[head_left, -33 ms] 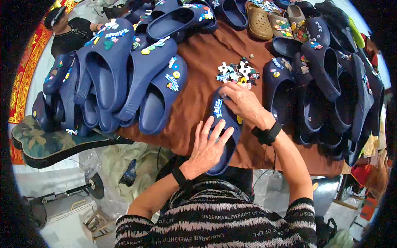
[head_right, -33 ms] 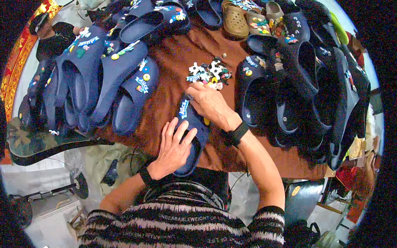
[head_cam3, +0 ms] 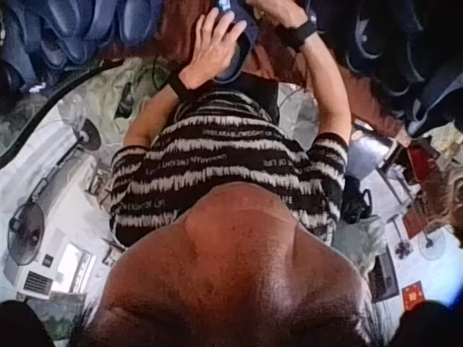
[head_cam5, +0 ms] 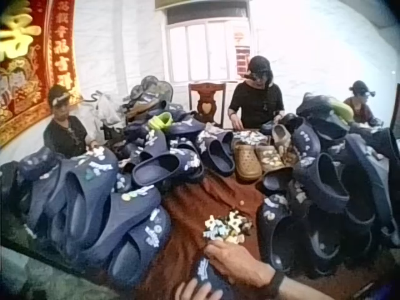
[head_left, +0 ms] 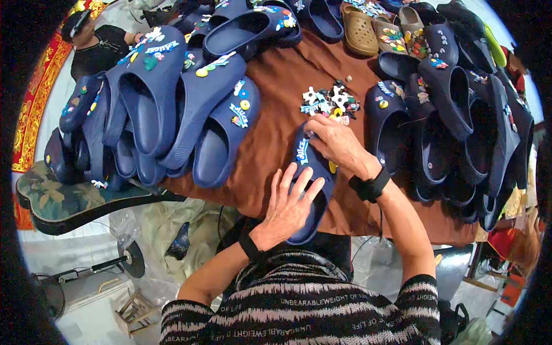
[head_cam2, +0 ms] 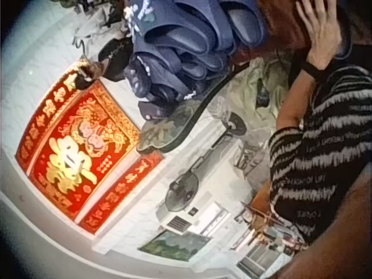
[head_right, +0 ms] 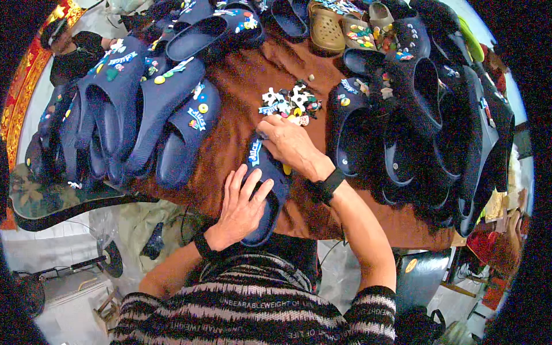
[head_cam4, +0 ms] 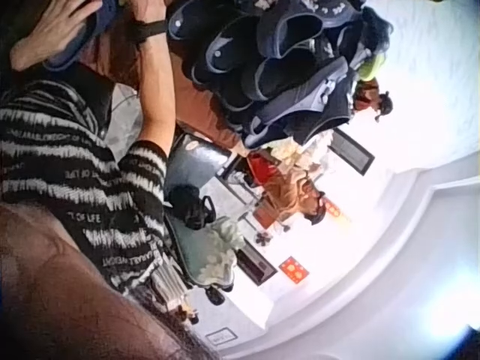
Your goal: Attaching decorative charms to the holes of blue clog shoes.
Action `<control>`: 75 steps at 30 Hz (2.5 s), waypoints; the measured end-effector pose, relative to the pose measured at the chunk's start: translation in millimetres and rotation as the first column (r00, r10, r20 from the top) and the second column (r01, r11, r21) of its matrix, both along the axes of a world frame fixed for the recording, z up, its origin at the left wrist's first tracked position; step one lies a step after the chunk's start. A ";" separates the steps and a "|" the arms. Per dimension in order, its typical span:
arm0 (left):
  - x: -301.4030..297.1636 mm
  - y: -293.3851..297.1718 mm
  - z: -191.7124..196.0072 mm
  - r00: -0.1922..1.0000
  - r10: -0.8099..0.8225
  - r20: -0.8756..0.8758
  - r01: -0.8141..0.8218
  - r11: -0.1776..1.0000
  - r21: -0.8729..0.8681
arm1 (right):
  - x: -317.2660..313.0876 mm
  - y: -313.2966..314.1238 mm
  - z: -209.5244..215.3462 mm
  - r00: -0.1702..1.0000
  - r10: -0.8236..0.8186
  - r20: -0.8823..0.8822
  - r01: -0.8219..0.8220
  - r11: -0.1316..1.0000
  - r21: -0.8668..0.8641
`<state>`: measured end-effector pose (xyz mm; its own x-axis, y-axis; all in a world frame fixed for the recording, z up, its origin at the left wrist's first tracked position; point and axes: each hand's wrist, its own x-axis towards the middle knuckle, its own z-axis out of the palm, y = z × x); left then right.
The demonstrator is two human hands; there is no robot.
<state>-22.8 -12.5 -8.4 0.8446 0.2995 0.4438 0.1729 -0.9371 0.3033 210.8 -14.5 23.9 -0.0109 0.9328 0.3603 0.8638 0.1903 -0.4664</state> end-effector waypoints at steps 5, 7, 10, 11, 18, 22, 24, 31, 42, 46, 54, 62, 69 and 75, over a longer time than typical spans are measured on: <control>2.0 -0.2 -0.5 1.000 -0.007 0.004 0.007 1.000 -0.006 | -4.2 4.8 -2.0 0.998 -0.013 -0.067 0.009 0.999 -0.054; 1.9 -0.1 -0.7 1.000 -0.012 0.006 0.012 1.000 -0.007 | -7.6 6.2 -3.7 0.995 -0.027 -0.098 0.020 0.997 -0.073; 0.7 0.0 -1.2 1.000 -0.001 0.016 0.002 1.000 -0.012 | -10.9 7.8 -4.5 0.990 -0.063 -0.129 0.053 0.996 -0.074; 0.5 0.5 -1.2 1.000 -0.003 0.011 0.003 1.000 -0.006 | -11.8 7.4 -4.7 0.989 -0.069 -0.132 0.062 0.996 -0.061; 0.7 1.1 2.8 1.000 -0.009 0.002 0.009 1.000 -0.007 | -18.4 -0.5 4.7 0.985 -0.160 -0.068 0.158 0.987 -0.031; 0.8 0.1 3.0 1.000 -0.001 0.006 0.001 1.000 -0.015 | -16.1 -6.5 -2.4 0.983 -0.173 0.058 0.174 0.985 -0.008; -0.5 0.5 0.6 1.000 0.007 0.004 -0.008 1.000 0.002 | -17.0 -4.4 -2.0 0.985 -0.168 0.032 0.168 0.986 -0.001; 0.7 0.2 4.0 1.000 -0.016 -0.020 0.016 1.000 0.004 | -3.4 -9.2 -6.4 0.986 -0.134 -0.104 0.130 0.991 -0.041; 0.9 -1.5 2.3 1.000 -0.001 -0.029 0.001 1.000 0.010 | 0.3 -3.7 -0.1 0.905 -0.356 -0.234 0.391 0.912 0.124; -0.5 -1.0 0.3 1.000 0.001 -0.029 -0.001 1.000 0.009 | 23.3 16.7 9.1 0.929 -0.356 -0.099 0.365 0.926 0.100; 0.7 -1.5 -0.8 1.000 0.004 -0.019 -0.004 1.000 0.005 | -11.9 -3.5 -3.0 0.994 0.103 0.024 -0.100 0.990 -0.102; 0.3 -2.1 -0.2 1.000 0.005 -0.018 -0.005 1.000 0.010 | -27.7 -8.8 4.6 0.998 -0.004 0.069 0.008 0.998 -0.056; -1.0 -4.0 -3.3 0.998 0.043 -0.051 -0.044 0.999 -0.013 | -44.2 -22.5 -17.6 0.987 -0.162 0.014 0.158 0.973 0.167; 1.5 -4.5 -3.4 0.997 0.073 -0.029 -0.073 0.997 -0.031 | -40.2 -12.7 -20.0 0.863 -0.336 -0.379 0.442 0.865 0.240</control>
<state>-21.4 -17.0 -11.8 0.8316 0.3745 0.4100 0.2491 -0.9115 0.3272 170.6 -27.2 3.9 0.4915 0.6754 0.5497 0.7140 0.0488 -0.6984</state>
